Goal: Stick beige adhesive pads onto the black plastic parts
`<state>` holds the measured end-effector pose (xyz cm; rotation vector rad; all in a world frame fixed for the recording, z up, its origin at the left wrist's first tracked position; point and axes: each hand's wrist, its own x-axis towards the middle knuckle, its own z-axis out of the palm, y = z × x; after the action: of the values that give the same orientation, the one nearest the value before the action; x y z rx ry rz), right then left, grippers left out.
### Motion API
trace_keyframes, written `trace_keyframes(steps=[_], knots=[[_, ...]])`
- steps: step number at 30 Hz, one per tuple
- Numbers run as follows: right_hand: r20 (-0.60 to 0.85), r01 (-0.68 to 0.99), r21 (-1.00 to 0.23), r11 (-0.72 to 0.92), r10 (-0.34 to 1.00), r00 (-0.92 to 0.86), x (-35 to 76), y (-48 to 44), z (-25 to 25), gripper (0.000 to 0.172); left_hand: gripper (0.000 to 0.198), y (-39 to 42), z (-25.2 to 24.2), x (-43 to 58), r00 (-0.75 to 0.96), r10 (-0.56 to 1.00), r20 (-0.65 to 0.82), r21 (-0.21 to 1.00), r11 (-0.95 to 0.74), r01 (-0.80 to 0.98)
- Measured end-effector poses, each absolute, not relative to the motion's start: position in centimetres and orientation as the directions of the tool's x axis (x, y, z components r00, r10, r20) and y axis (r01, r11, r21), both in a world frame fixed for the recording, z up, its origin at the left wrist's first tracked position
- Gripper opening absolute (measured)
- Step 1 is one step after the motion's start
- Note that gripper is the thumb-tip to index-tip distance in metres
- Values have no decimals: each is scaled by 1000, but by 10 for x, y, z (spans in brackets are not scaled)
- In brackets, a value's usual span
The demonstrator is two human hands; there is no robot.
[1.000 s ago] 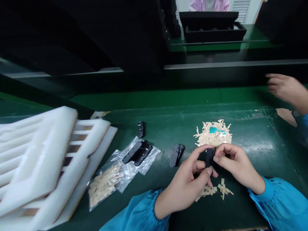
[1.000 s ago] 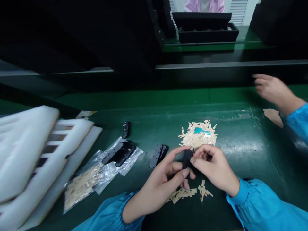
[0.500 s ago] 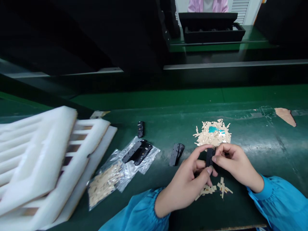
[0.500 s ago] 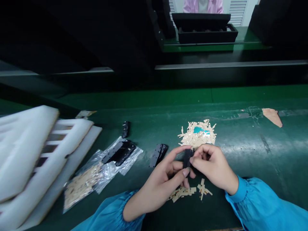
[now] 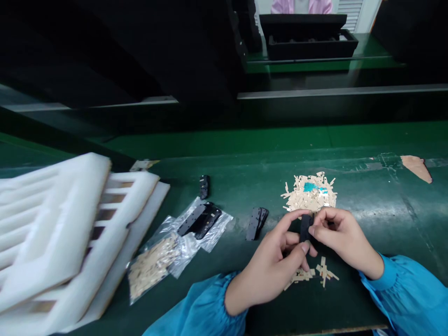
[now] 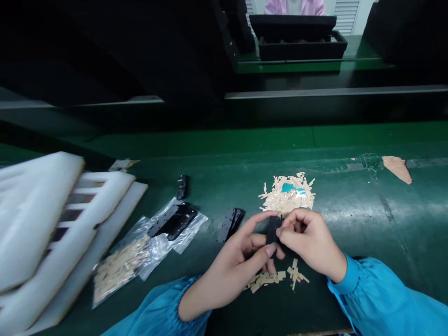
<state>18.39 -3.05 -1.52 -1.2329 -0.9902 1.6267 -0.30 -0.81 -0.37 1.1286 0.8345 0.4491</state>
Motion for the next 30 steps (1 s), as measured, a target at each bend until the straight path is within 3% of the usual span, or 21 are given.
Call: trace_keyframes(steps=[5,10,15,19,23,30], knots=[[-311,-99,-944,-314,949,-47,185,-30,-17,24,53,-9,-5,-4,614,714,-336,916,399,37],[-292,-77,-951,-300,951,-98,192,-23,-14,20,53,-9,-1,-6,623,704,-340,917,395,53],[-282,-81,-954,-289,956,-80,195,-20,-12,21,55,-6,1,-8,668,675,-314,937,332,106],[-276,-38,-960,-277,961,-27,193,-23,-15,23,58,-5,0,-4,655,678,-334,924,373,85],[-265,-68,-962,-264,964,2,189,-28,-12,26,36,-5,-3,1,605,704,-372,915,388,111],[-194,-103,-975,-197,980,-33,185,-33,-9,33,51,-6,-5,2,588,729,-350,932,337,136]])
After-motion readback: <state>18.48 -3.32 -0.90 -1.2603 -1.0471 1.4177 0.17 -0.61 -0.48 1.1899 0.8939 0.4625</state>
